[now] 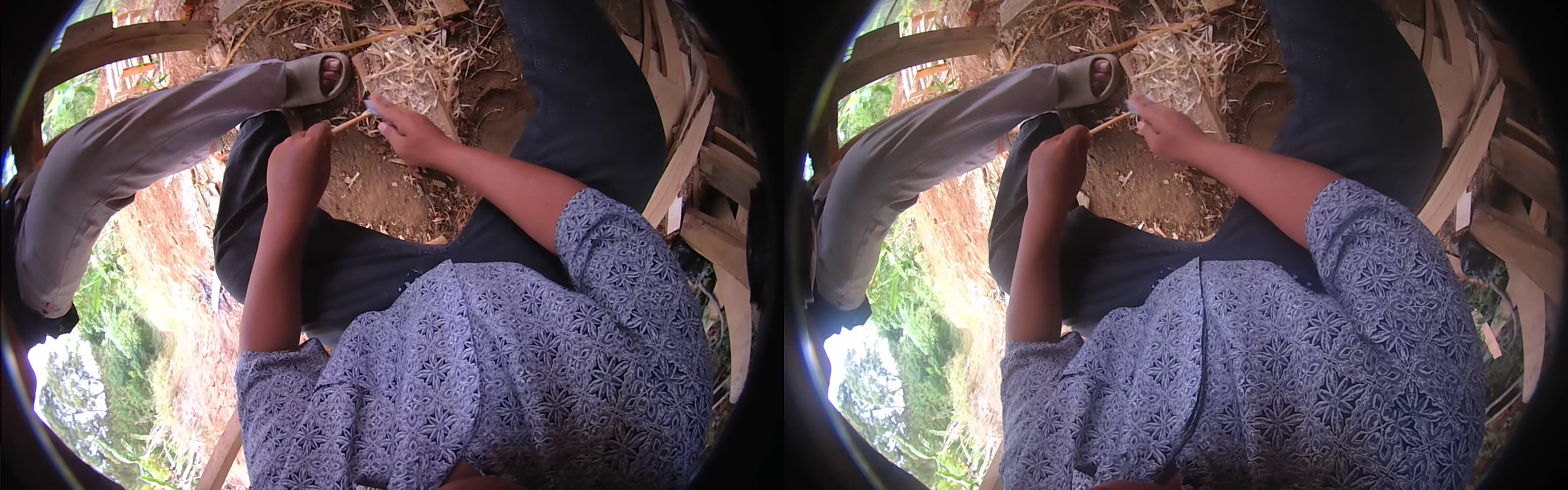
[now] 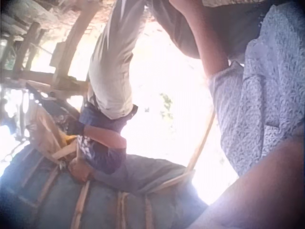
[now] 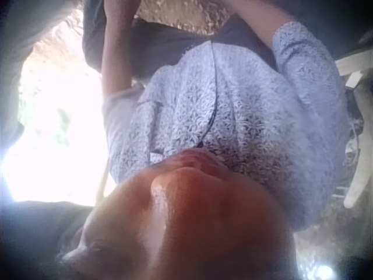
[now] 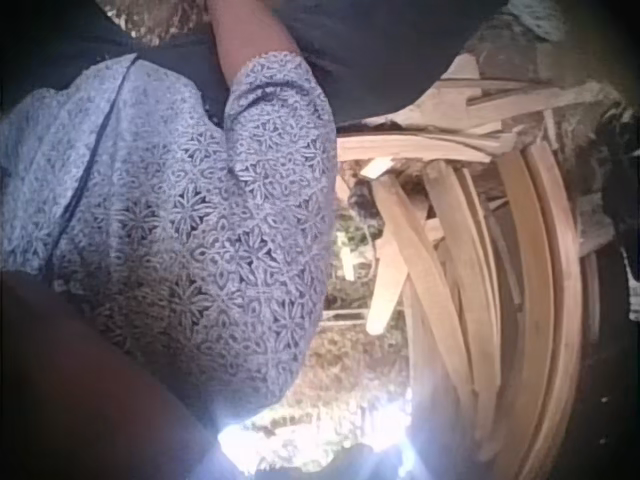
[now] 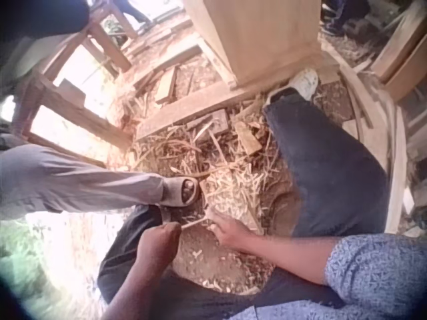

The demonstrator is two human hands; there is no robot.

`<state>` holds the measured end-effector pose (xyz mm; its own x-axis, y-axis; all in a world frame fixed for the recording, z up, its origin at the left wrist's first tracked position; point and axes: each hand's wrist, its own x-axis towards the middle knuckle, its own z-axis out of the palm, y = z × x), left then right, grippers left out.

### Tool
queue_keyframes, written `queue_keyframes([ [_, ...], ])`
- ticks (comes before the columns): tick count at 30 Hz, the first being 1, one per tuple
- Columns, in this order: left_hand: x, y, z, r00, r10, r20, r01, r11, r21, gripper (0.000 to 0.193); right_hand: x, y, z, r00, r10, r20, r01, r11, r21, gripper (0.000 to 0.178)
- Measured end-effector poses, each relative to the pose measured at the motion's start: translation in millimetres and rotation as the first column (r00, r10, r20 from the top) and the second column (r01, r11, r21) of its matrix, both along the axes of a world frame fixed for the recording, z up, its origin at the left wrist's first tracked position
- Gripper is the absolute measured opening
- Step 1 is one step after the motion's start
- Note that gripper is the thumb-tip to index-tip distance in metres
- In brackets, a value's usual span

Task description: The person sits on the ground and sands a thin wooden stick using a piece of sandpaper. They hold the stick in one hand and rub the sandpaper against it with the other, occasionally flipping the sandpaper to use a different side.

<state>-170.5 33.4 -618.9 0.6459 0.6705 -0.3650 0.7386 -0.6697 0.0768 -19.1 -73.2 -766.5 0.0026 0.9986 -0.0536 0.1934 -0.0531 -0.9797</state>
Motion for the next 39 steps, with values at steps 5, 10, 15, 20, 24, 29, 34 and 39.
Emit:
queue_keyframes([
  [5,-0.6,0.9,-5.4,0.983,-0.034,0.181,0.026,0.999,0.045,0.007,4.5,2.4,-7.2,0.999,-0.034,0.032,0.037,0.994,-0.104,0.055],
  [10,-6.5,-0.5,-5.9,0.964,0.021,0.266,-0.021,1.000,-0.003,0.012,5.9,-1.3,-13.7,0.998,-0.061,0.032,0.066,0.981,-0.183,0.057],
  [15,-3.7,-1.6,-2.5,0.971,0.121,0.208,-0.106,0.991,-0.085,0.015,8.4,-0.9,-24.4,0.991,-0.060,0.121,0.087,0.967,-0.239,0.053],
  [20,0.3,-0.9,-0.1,0.986,0.089,0.143,-0.087,0.996,-0.022,0.013,-2.8,-1.0,-14.1,0.967,-0.035,0.251,0.058,0.994,-0.089,0.054],
  [24,0.1,-1.1,1.8,0.995,-0.009,0.100,0.003,0.999,0.053,0.011,-13.9,-2.8,45.8,0.977,0.028,0.214,-0.053,0.992,0.112,0.056],
  [29,-2.3,-3.4,5.6,0.998,-0.012,0.061,0.008,0.998,0.066,0.012,8.8,5.3,12.1,0.941,0.120,0.317,-0.022,0.954,-0.298,0.051],
  [34,3.4,-3.9,7.1,0.996,-0.047,0.074,0.041,0.996,0.078,0.012,-1.8,6.5,31.1,0.974,0.082,0.213,-0.072,0.996,-0.052,0.050],
  [39,6.0,-2.9,7.6,0.992,-0.080,0.101,0.067,0.989,0.131,0.012,-6.7,-0.5,24.6,0.983,0.042,0.181,-0.023,0.994,-0.104,0.049],
])
